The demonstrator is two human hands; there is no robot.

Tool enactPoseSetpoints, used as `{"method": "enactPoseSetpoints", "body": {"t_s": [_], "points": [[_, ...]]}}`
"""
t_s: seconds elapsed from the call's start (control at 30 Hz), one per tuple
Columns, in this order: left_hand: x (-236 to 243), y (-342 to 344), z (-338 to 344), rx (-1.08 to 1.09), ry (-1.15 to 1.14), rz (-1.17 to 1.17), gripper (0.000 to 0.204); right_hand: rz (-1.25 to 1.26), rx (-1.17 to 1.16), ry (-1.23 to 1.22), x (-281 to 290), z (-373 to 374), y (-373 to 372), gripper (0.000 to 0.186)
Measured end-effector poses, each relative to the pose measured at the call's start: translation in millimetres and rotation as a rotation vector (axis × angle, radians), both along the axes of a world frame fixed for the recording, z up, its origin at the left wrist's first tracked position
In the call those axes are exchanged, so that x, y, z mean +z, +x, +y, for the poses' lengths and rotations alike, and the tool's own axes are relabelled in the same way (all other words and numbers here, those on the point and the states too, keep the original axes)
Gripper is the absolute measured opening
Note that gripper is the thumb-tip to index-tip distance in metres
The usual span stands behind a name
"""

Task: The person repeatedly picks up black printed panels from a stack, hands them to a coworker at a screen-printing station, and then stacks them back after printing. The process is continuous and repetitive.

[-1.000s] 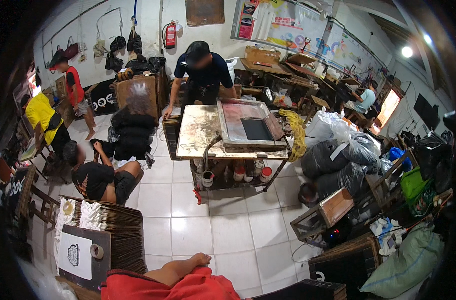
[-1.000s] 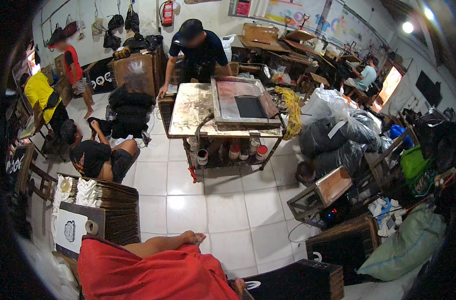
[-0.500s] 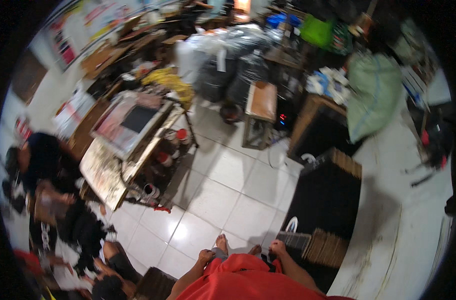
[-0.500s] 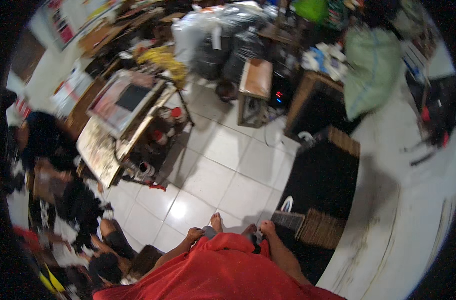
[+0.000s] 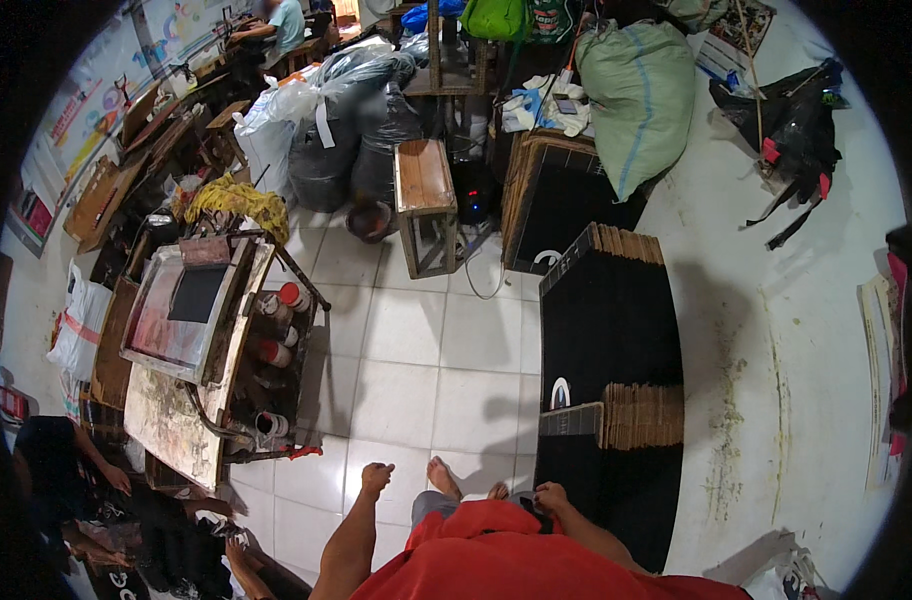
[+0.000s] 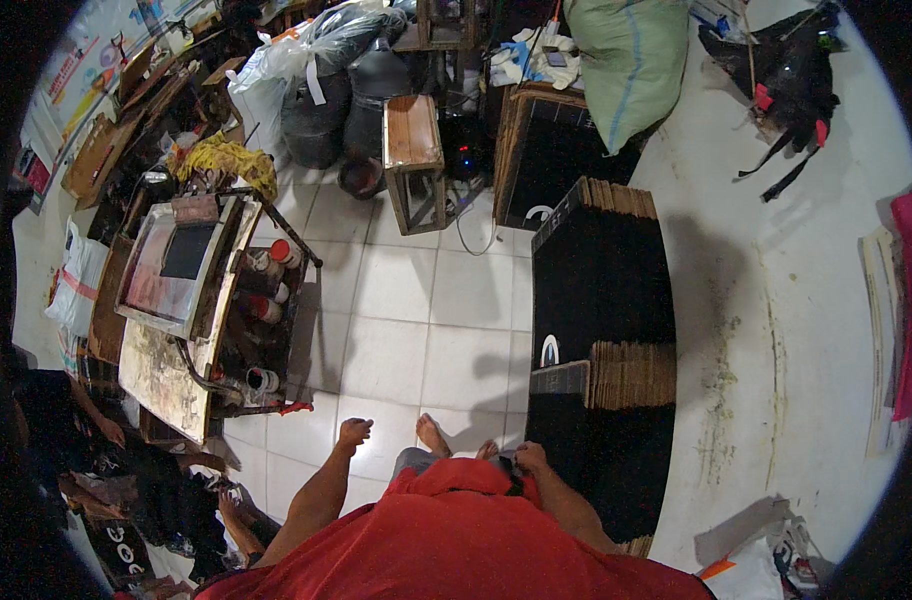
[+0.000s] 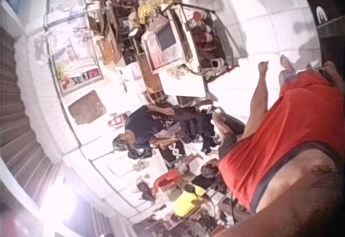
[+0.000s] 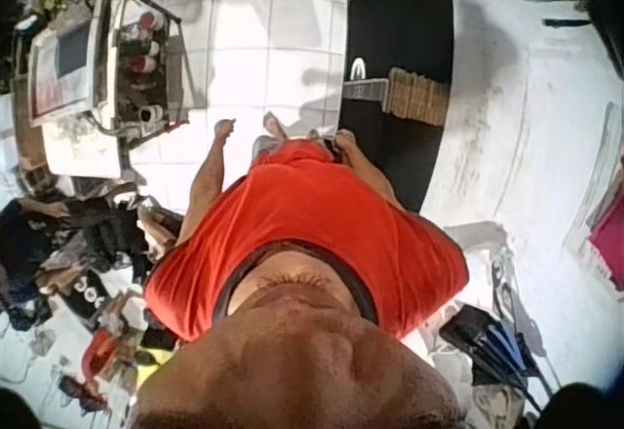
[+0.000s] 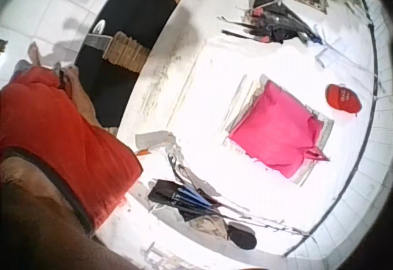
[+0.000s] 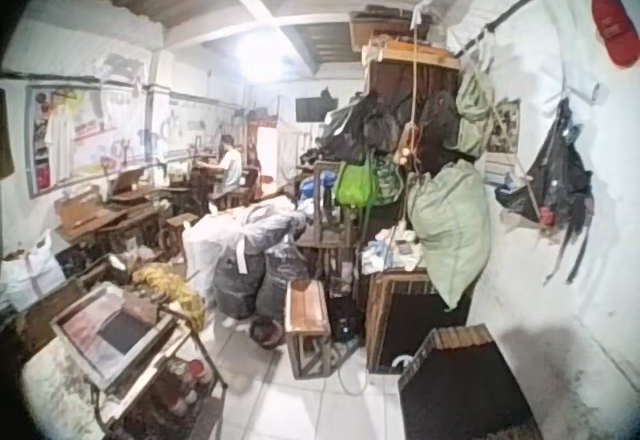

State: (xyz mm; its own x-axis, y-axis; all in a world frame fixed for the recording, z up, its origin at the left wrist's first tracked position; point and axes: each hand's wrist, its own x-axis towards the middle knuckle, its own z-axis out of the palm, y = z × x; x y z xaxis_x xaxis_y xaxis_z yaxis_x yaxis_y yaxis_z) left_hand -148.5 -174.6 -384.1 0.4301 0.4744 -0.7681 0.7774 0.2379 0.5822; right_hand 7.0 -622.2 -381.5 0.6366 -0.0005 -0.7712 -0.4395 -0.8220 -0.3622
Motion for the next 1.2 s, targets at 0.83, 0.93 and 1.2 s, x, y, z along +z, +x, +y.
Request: {"method": "enactPoseSetpoints", "body": {"t_s": [0.83, 0.93, 1.2], "points": [[-36.5, -83.8, -192.3, -0.067, -0.123, -0.124, 0.033, -0.05, 0.069, 0.111, -21.5, -135.0, -25.6, 0.026], [-15.9, -67.5, -210.2, -0.219, 0.153, 0.161, 0.037, -0.036, -0.049, 0.128, -42.3, -141.9, -21.4, 0.027], [35.1, -34.5, -214.8, -0.326, 0.095, -0.169, 0.039, 0.054, -0.243, 0.25, -83.6, -141.0, -6.2, 0.03]]}}
